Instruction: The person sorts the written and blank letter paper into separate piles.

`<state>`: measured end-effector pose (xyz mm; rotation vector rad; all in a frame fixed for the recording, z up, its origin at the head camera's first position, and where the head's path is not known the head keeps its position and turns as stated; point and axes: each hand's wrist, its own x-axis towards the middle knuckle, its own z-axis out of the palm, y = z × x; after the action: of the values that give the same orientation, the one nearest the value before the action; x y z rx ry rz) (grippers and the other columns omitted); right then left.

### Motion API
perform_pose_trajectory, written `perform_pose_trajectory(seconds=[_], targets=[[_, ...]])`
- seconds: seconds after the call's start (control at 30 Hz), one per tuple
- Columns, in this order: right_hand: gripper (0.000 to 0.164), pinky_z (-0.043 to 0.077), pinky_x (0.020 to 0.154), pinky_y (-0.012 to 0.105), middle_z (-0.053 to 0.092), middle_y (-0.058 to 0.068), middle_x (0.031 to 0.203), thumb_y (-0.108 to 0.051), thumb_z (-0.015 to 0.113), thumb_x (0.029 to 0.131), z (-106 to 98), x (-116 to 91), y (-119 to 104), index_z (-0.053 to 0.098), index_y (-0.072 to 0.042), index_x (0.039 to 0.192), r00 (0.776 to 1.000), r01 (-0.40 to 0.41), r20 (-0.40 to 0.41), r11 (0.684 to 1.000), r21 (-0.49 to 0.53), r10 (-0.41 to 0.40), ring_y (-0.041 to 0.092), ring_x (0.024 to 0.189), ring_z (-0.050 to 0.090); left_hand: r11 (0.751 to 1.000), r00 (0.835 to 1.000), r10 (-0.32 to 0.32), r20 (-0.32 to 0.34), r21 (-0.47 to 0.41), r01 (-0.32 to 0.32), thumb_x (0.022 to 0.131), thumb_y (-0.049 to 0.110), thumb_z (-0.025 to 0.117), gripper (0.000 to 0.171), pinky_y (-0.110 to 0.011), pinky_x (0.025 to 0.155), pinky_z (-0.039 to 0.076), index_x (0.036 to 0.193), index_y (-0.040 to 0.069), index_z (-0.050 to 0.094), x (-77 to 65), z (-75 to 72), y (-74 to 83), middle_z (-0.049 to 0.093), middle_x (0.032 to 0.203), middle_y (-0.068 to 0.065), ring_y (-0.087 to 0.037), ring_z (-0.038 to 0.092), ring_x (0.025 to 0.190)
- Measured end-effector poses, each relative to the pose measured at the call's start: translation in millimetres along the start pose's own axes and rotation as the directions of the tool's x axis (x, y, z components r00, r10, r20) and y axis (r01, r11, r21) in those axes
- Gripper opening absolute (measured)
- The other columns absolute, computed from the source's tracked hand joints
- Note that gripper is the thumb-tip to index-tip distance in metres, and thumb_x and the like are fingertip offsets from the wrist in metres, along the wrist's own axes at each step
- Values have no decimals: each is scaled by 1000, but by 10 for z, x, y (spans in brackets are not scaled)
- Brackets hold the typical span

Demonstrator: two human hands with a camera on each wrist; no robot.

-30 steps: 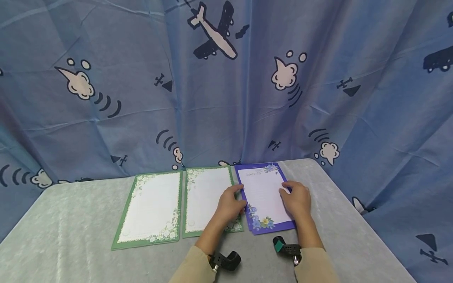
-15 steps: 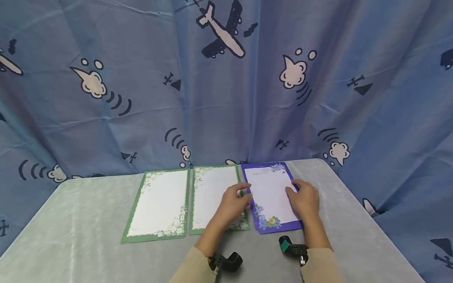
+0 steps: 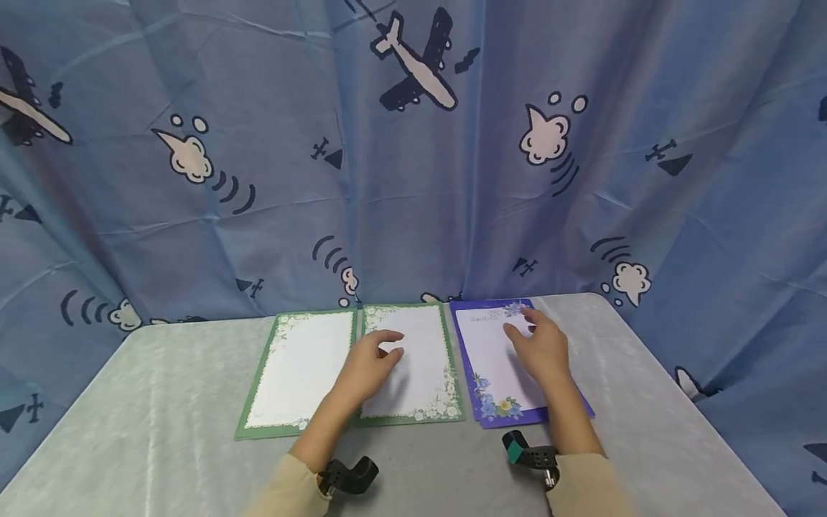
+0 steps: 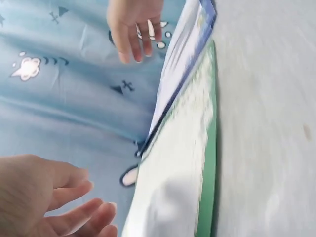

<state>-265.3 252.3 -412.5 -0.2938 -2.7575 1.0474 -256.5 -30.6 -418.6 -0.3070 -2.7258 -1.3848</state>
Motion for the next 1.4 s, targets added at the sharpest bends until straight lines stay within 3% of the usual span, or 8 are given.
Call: perform_pose_trajectory(seconds=[0.2,0.33,0.5,0.6,0.87,1.0,1.4], targets=[[55,47,102,59,54,27,146,-32,59,102,111,-91,-208,51,0,145,992,117,42,991,65,-120,46,131,53,999,997,-48,-58,-6,48,98,17,64,30,-27,54,44,125,7,70,-22,-155,-236,70,95,-12,-11,54,63],[51,48,101,58,57,26,143,-31,60,101,218,-152,-296,55,-1,142,985,161,55,983,92,-166,45,129,55,997,993,-73,-89,-19,72,98,16,64,30,-26,49,41,126,6,69,-11,-233,-336,67,94,-14,-11,49,56],[48,48,102,58,59,24,141,-30,61,101,314,-208,-369,57,-2,141,976,190,79,973,130,-201,43,129,56,997,992,-75,-98,-20,74,98,16,64,31,-27,50,42,126,5,69,0,-271,-380,68,110,-16,-12,49,58],[48,50,101,56,59,22,141,-29,61,101,374,-222,-401,57,-2,140,973,185,106,970,160,-203,41,128,57,997,991,-78,-105,-4,78,97,16,64,31,-27,55,45,125,5,69,3,-277,-398,69,119,-16,-12,55,66],[45,49,103,56,59,23,141,-23,62,100,529,-248,-429,59,-1,139,972,138,156,967,215,-173,41,128,58,992,988,-119,-97,16,122,96,16,65,30,-28,57,47,124,5,70,2,-236,-485,73,93,-11,-14,57,66],[46,49,104,55,59,25,141,-24,62,100,599,-275,-431,58,0,139,969,127,183,970,209,-166,42,129,58,990,985,-132,-112,39,137,96,17,65,30,-27,60,48,123,5,71,4,-212,-524,75,92,-11,-14,60,69],[44,47,107,56,61,27,138,-23,64,99,679,-319,-428,60,0,136,966,141,192,973,182,-176,44,131,57,992,988,-86,-125,78,96,94,13,68,28,-29,64,48,119,4,72,11,-172,-565,75,90,-9,-13,61,72]])
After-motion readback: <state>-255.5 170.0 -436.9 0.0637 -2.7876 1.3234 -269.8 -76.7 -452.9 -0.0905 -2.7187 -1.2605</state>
